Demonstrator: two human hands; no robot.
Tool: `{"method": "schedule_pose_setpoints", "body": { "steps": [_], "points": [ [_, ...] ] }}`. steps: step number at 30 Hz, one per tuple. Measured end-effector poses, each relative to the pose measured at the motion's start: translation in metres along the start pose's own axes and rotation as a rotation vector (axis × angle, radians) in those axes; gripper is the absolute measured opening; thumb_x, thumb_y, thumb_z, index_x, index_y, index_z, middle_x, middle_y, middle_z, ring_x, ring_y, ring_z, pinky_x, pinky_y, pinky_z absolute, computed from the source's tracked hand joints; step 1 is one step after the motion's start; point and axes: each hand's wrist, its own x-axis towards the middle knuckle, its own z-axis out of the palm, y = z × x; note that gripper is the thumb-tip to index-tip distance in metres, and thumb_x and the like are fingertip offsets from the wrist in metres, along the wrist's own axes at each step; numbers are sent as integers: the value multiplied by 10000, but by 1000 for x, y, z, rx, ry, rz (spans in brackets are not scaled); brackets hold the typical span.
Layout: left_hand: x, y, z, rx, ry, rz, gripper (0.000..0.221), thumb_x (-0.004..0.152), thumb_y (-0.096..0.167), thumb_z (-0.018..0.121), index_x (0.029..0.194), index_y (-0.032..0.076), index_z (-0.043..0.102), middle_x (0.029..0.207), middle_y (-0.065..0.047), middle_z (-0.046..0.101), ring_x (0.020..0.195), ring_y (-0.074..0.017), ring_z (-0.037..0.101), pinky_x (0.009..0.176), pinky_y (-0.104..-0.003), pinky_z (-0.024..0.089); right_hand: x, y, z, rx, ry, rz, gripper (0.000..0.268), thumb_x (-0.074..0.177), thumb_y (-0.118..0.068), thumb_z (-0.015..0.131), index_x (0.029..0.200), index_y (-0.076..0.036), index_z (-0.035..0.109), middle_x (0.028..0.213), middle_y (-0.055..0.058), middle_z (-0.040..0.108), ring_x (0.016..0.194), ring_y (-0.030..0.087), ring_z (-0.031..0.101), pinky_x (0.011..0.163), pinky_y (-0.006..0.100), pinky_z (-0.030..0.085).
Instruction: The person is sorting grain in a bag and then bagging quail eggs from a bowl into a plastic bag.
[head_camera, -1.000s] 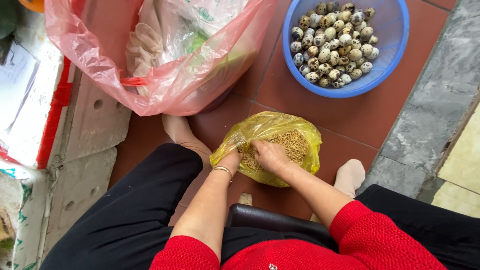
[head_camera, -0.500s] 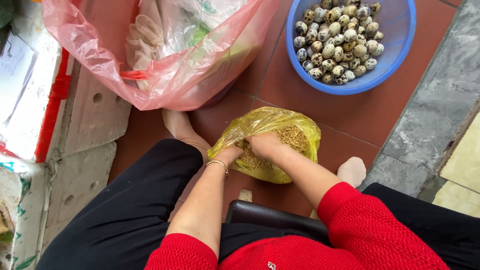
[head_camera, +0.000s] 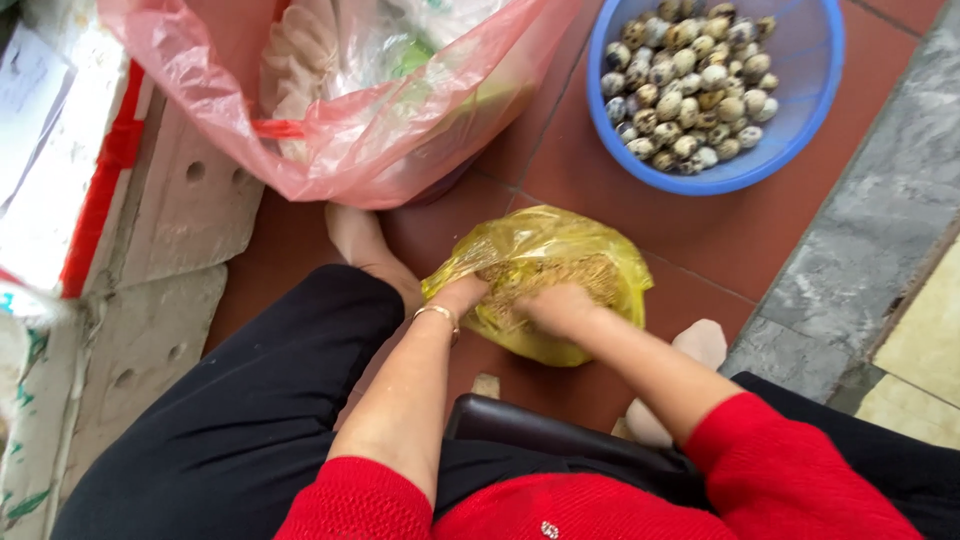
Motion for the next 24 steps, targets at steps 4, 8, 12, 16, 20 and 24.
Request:
{"method": "schedule_pose_setpoints", "body": {
  "steps": [4, 8, 12, 16, 20, 24],
  "points": [
    [-40, 15, -25, 149, 56, 122, 550, 877, 187, 480, 1325, -112, 594, 1259, -298, 654, 1334, -432, 545, 1191, -587, 352, -24, 18, -19, -97, -31, 348, 287, 1043, -249, 518, 1281, -271, 677, 1053, 136, 747, 1007, 309, 761, 876, 496, 609],
    [-57, 35, -30, 324, 136, 299, 471, 934, 159, 392, 1174, -117, 688, 1040, -269, 756, 1211, -407, 652, 1148, -578, 415, -20, 3, -13, -17, -63, 236, 311, 1031, -186, 488, 1288, -222, 660, 975, 186, 733, 963, 372, 763, 835, 557, 611],
    [-46, 33, -29, 655, 128, 407, 480, 940, 108, 336, 1067, -39, 775, 1014, -232, 775, 1157, -350, 698, 1080, -517, 505, -2, -25, 32, 30, -220, 135, 270, 965, -279, 535, 1128, -253, 748, 989, 144, 773, 987, 328, 762, 876, 506, 604],
    [-10, 7, 2, 247, 153, 275, 483, 906, 168, 376, 1058, -89, 755, 997, -269, 764, 1193, -420, 660, 1119, -588, 435, -14, -36, -8, 136, -245, 344, 361, 972, -329, 571, 1290, -219, 704, 1090, 167, 760, 1079, 344, 737, 929, 535, 583],
    [-1, 1, 7, 337, 77, 245, 499, 904, 177, 369, 1077, -78, 761, 1056, -264, 762, 1203, -416, 661, 1078, -579, 480, -22, -27, -46, 491, -26, 520, 591, 978, -221, 599, 1553, -234, 461, 1284, 272, 677, 1229, 438, 650, 1029, 606, 511],
    [10, -1, 14, 187, 88, 193, 484, 924, 268, 420, 1068, -26, 776, 1071, -226, 770, 1236, -403, 645, 1121, -558, 437, 2, -20, -28, 520, -51, 494, 678, 963, -204, 605, 1599, -218, 368, 1374, 231, 641, 1271, 420, 625, 1047, 600, 490]
  ]
}}
